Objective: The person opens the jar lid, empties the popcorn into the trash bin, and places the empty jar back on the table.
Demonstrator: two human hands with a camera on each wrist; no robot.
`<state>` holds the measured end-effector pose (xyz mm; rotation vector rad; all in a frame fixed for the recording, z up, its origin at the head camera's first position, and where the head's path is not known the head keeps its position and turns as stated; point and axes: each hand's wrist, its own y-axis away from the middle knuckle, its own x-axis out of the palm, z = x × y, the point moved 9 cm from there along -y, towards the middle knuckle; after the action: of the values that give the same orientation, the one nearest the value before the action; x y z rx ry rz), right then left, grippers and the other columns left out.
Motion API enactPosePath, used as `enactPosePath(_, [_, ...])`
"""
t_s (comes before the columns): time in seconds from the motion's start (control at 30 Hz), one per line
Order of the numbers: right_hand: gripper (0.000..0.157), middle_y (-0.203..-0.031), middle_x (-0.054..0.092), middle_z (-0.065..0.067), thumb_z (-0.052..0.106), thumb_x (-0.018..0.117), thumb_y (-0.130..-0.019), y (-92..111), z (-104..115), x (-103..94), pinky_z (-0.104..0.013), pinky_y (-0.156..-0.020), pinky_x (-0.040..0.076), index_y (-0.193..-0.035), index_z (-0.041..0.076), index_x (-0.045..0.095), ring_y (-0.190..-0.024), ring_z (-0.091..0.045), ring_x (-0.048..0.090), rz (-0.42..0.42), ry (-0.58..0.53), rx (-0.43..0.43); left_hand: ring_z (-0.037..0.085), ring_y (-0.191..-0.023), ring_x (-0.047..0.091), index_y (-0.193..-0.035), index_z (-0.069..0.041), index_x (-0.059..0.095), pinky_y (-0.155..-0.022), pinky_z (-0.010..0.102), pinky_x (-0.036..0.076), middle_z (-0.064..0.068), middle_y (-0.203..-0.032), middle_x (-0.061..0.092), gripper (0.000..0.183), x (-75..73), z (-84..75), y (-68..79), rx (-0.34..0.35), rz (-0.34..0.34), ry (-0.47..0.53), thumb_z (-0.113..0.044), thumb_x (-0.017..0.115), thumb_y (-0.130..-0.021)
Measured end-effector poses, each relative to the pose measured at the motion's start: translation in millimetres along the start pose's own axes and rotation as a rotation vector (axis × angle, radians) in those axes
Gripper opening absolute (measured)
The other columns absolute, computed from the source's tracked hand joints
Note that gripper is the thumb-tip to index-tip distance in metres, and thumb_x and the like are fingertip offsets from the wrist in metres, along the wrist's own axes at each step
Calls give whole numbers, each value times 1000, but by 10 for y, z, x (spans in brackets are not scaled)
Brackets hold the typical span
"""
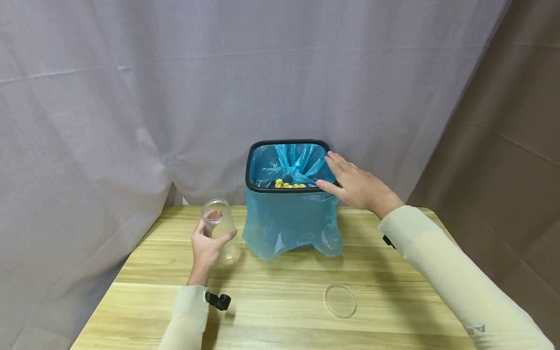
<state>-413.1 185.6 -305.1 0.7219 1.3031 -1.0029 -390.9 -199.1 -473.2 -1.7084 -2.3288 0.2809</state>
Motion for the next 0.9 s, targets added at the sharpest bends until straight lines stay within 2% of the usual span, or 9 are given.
enactPosePath(0.17, [98,-180,3,-13,76,27,-103,9,12,7,-61,-132,19,-170,7,8,-166,-36,8,-6,-2,-6,6,-124,61,-136,-6,62,-106,15,46,17,-142,66,73,-6,182,93,2,17,-21,7,90,-71])
enactPosePath(0.23, [98,-180,3,-13,75,28,-104,14,25,17,-61,-132,18,-170,6,7,-166,-37,7,-3,-6,-8,8,-125,60,-137,-7,60,-105,18,48,16,-143,65,72,-22,243,115,12,32,-40,4,91,-72])
enactPosePath(0.3, [96,-180,3,-13,74,28,-104,18,41,25,-62,-132,18,-170,6,7,-166,-37,7,1,-15,-14,12,-125,60,-138,-8,58,-104,25,51,13,-145,64,73,-40,280,132,23,46,-62,1,92,-74])
enactPosePath(0.4, [96,-180,2,-13,74,28,-105,11,54,27,-62,-132,17,-170,6,6,-166,-37,6,12,-22,-17,23,-130,59,-142,-10,55,-108,45,51,13,-149,61,77,-44,278,145,32,74,-104,-5,93,-75])
enactPosePath(0.5, [97,-180,0,-12,75,27,-104,-6,52,15,-62,-132,16,-170,8,4,-167,-36,4,18,-36,-13,34,-142,51,-154,-19,45,-117,61,43,13,-161,49,96,-39,277,154,-2,111,-194,-17,97,-73])
enactPosePath(0.6, [99,-180,-4,-10,77,27,-102,-5,23,-4,-62,-132,15,-170,10,0,-167,-34,1,18,-54,10,39,-155,36,-166,-27,25,-125,66,31,12,-172,32,121,-26,282,165,-43,170,-299,-31,99,-71])
enactPosePath(0.67, [101,-180,-6,-9,78,30,-101,27,-12,-25,-62,-133,13,-170,11,-2,-167,-34,-1,9,-82,36,39,-160,26,-169,-29,13,-127,68,25,11,-175,23,130,-21,269,189,-58,211,-371,-38,98,-72])
enactPosePath(0.8, [99,-180,-5,-9,75,35,-102,144,-45,-89,-64,-132,11,-170,14,-3,-167,-35,1,-51,-185,61,40,-163,17,-171,-25,7,-126,73,21,14,-177,17,123,-84,154,218,-15,278,-539,-45,89,-81])
enactPosePath(0.9, [90,-180,2,-10,68,37,-106,287,-78,-133,-66,-131,13,-171,15,3,-166,-37,7,-128,-257,72,43,-163,17,-171,-18,11,-126,73,18,15,-177,16,110,-145,28,234,72,325,-698,-46,79,-89])
